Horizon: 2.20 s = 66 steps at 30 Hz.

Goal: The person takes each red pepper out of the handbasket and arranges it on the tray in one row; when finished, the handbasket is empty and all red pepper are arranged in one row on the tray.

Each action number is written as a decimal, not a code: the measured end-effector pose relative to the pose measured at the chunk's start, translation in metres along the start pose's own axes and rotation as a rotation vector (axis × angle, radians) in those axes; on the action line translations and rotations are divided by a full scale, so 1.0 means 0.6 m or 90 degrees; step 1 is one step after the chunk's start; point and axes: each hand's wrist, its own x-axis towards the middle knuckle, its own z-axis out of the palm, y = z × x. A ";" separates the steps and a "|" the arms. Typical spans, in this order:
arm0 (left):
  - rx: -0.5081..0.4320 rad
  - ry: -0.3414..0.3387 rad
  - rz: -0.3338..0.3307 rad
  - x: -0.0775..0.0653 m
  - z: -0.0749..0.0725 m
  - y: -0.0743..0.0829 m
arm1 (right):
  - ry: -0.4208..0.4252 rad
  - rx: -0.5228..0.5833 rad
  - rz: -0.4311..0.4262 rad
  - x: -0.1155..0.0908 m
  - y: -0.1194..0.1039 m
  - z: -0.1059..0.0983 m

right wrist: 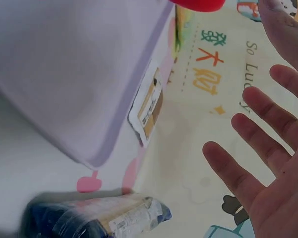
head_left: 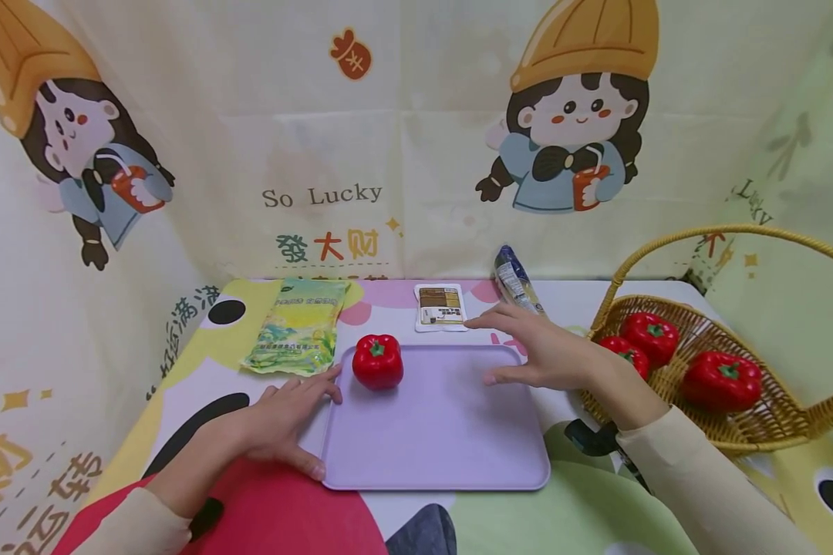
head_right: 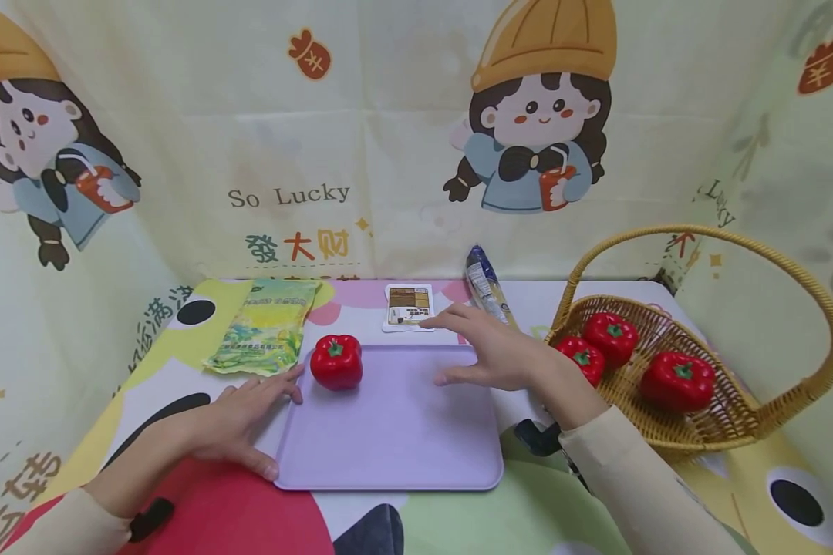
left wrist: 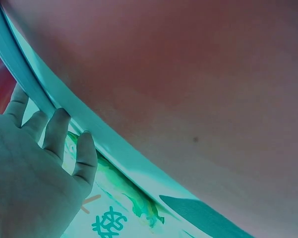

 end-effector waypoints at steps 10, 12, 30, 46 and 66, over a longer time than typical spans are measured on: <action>-0.008 -0.011 -0.011 0.004 -0.001 0.003 | 0.016 -0.025 -0.025 -0.022 0.008 -0.013; -0.011 -0.011 -0.013 0.003 0.000 0.001 | 0.017 -0.024 -0.020 -0.027 0.009 -0.014; -0.016 -0.017 -0.023 0.002 -0.001 0.003 | 0.051 -0.100 0.010 -0.076 0.012 -0.063; -0.022 -0.005 -0.025 -0.002 0.002 -0.006 | 0.106 -0.155 -0.041 -0.110 0.041 -0.064; -0.018 -0.005 -0.019 -0.001 0.000 -0.005 | 0.155 -0.183 -0.017 -0.149 0.055 -0.074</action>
